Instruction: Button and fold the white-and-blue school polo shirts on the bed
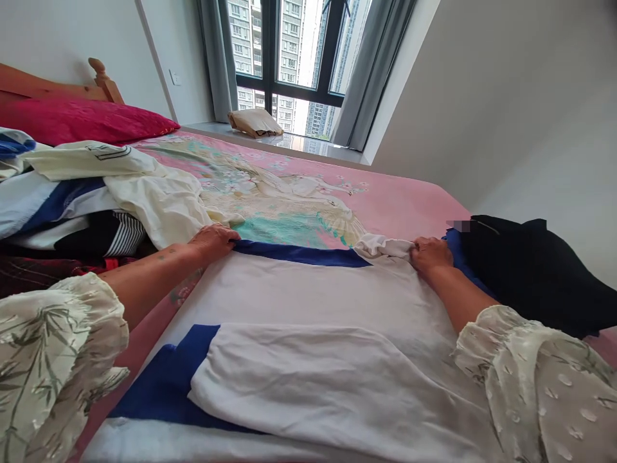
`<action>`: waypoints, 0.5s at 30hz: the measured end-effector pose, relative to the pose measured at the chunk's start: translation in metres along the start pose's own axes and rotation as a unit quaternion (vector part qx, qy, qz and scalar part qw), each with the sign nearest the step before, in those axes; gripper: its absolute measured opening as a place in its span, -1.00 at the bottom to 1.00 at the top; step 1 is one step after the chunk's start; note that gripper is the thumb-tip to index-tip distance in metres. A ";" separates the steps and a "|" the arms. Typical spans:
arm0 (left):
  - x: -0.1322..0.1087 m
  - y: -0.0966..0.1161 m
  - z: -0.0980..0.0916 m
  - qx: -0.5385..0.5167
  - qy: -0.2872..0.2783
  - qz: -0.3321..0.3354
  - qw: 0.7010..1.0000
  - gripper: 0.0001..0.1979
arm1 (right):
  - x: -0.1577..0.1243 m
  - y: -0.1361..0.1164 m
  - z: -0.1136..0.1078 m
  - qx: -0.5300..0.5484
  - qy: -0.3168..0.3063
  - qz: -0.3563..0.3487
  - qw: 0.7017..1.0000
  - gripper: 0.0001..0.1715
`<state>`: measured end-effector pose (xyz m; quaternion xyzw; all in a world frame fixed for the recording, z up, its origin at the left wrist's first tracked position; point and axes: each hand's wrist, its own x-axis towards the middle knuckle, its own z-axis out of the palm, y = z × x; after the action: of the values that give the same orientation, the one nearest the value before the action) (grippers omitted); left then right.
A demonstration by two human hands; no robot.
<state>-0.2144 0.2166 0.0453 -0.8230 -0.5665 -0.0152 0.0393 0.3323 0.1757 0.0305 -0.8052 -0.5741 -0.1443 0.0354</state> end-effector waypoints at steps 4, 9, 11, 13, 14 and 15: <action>-0.001 0.003 -0.009 -0.002 0.010 -0.012 1.000 -0.63 | -0.006 0.006 -0.028 0.093 0.106 0.014 0.990 -0.76; -0.012 0.006 -0.032 -0.016 0.040 0.013 0.999 -0.67 | -0.019 0.023 -0.120 0.210 0.184 0.043 0.959 -0.72; -0.022 0.007 -0.040 -0.028 0.051 0.030 0.998 -0.68 | -0.037 0.029 -0.166 0.252 0.196 0.043 0.947 -0.77; -0.036 0.008 -0.046 -0.035 0.057 0.045 0.997 -0.69 | -0.063 0.036 -0.206 0.264 0.180 0.039 0.947 -0.80; -0.044 0.009 -0.049 -0.037 0.059 0.058 0.996 -0.70 | -0.078 0.040 -0.224 0.264 0.169 0.035 0.949 -0.81; -0.052 0.009 -0.050 -0.037 0.061 0.072 0.995 -0.70 | -0.095 0.045 -0.238 0.262 0.160 0.032 0.951 -0.81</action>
<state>-0.2237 0.1607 0.0914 -0.8603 -0.5010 -0.0833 0.0439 0.2999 0.0205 0.2370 -0.7521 -0.5521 -0.1141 0.3414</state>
